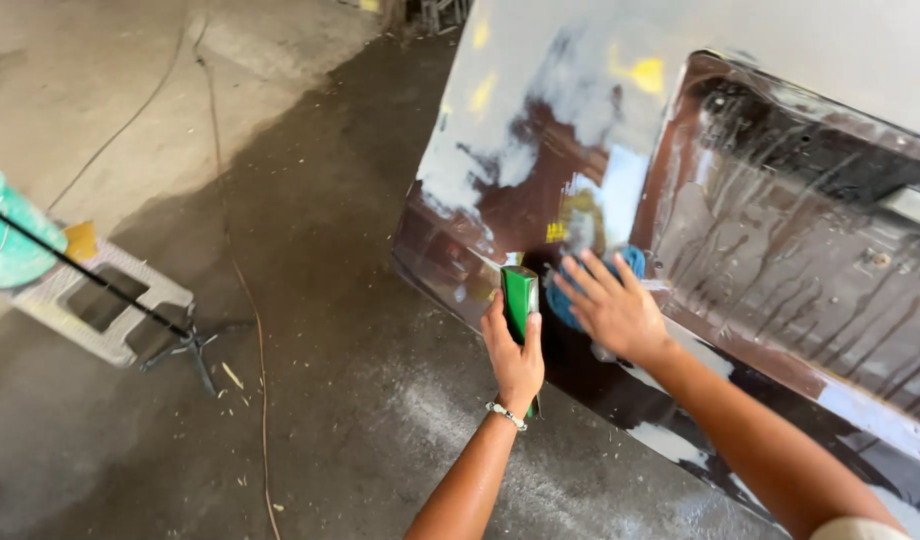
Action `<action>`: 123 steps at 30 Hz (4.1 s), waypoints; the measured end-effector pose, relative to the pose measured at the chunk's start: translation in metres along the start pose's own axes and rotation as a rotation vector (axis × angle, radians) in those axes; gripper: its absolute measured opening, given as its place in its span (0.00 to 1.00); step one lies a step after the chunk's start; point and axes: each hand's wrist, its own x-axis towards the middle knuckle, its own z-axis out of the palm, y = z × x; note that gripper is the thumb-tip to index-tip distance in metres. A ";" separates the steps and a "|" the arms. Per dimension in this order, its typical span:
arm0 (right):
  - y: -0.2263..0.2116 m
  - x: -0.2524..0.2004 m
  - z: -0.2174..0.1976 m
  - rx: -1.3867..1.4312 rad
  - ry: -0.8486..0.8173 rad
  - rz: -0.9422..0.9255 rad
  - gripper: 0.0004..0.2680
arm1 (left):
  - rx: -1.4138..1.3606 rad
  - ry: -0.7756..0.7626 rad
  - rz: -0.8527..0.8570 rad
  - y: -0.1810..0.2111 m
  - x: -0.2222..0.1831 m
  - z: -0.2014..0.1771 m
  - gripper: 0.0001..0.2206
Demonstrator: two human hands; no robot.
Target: The person scrubs a large, detached car door panel with a green sponge and a blue cloth. They repeatedly dip the sponge into a bucket of water and wipe the surface to remove residue.
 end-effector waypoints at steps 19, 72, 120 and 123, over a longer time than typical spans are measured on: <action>0.032 -0.085 -0.005 0.209 0.410 0.513 0.16 | 0.522 -0.014 0.517 0.053 0.101 0.100 0.31; 0.035 -0.082 -0.010 0.244 0.421 0.554 0.14 | 0.560 0.000 0.594 0.065 0.111 0.127 0.29; 0.034 -0.083 -0.015 0.230 0.443 0.577 0.12 | 0.544 0.071 0.502 0.031 0.010 0.099 0.28; 0.035 -0.085 -0.014 0.220 0.438 0.583 0.13 | 0.572 -0.052 0.464 0.008 0.000 0.101 0.29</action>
